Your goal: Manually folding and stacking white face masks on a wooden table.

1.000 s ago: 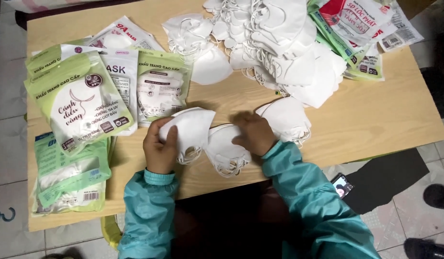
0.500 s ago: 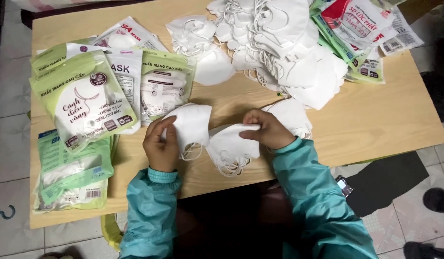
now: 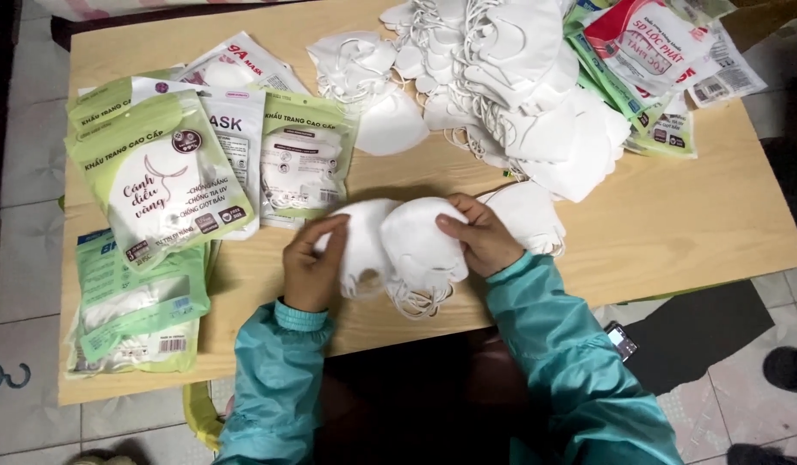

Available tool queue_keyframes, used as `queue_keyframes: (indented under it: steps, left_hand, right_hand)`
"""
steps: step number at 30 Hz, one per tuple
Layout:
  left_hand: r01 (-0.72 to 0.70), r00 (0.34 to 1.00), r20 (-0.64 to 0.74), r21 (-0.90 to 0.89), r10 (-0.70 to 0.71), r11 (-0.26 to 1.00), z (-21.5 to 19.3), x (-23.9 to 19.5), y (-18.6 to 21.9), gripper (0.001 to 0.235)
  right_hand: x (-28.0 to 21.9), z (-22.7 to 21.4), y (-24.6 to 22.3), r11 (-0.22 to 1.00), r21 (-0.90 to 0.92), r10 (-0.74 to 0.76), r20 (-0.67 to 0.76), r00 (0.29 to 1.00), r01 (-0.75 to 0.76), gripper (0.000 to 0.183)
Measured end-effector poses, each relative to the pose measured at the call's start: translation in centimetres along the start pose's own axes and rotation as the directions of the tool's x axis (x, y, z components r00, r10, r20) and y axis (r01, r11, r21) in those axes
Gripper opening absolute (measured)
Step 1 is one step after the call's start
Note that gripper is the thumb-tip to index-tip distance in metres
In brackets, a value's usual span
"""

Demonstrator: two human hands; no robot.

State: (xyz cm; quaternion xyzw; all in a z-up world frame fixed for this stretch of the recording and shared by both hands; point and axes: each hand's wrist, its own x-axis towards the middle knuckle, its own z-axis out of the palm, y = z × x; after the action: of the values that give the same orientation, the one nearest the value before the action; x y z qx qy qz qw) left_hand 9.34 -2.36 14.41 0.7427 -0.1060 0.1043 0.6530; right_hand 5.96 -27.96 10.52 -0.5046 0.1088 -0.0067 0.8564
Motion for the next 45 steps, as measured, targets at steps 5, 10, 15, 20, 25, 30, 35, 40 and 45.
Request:
queue_keyframes:
  steps: [5,10,15,20,25,30,35,40,45]
  left_hand:
    - [0.522,0.841,0.336,-0.298,-0.424,0.799,0.1,-1.1,-5.2,0.02]
    - [0.599,0.79,0.372,-0.298,-0.488,0.743,0.4,-1.1,-5.2,0.022]
    - [0.63,0.773,0.361,-0.34,-0.522,0.698,0.7,-1.3,-5.4,0.023]
    - [0.663,0.747,0.368,-0.353,-0.554,0.66,0.9,-1.6,-7.1,0.023]
    - [0.655,0.755,0.325,-0.324,-0.57,0.683,0.7,-1.2,-5.5,0.019]
    - [0.619,0.784,0.23,-0.369,-0.577,0.694,0.6,-1.0,-6.9,0.018]
    - [0.624,0.772,0.202,-0.42,-0.603,0.659,0.4,-0.9,-7.9,0.017]
    - [0.633,0.772,0.263,-0.401,-0.578,0.662,1.0,-1.0,-4.0,0.02]
    - [0.557,0.83,0.177,-0.307,-0.529,0.772,0.0,0.0,-1.1,0.013]
  right_hand:
    - [-0.4,1.8,1.2,0.989,-0.143,0.028,-0.056,0.998,-0.035,0.024]
    - [-1.3,3.9,0.6,0.878,-0.451,-0.234,-0.116,0.965,0.158,0.03]
    - [-1.5,4.6,0.7,0.684,-0.617,-0.529,-0.052,0.847,0.389,0.016]
    - [-0.8,3.2,1.7,0.96,-0.255,-0.193,-0.295,0.936,0.117,0.015]
    - [-0.7,3.6,1.2,0.993,-0.084,-0.107,-0.29,0.951,0.086,0.015]
    - [0.1,1.0,-0.9,0.969,-0.05,-0.245,-0.294,0.924,0.241,0.006]
    - [-0.1,0.7,-0.1,0.976,-0.025,-0.218,-0.212,0.953,0.218,0.011]
    - [-1.6,4.2,-0.2,0.941,-0.305,-0.195,-0.133,0.972,0.147,0.008]
    - [-0.9,2.8,0.3,0.865,-0.472,-0.213,-0.037,0.976,0.171,0.02]
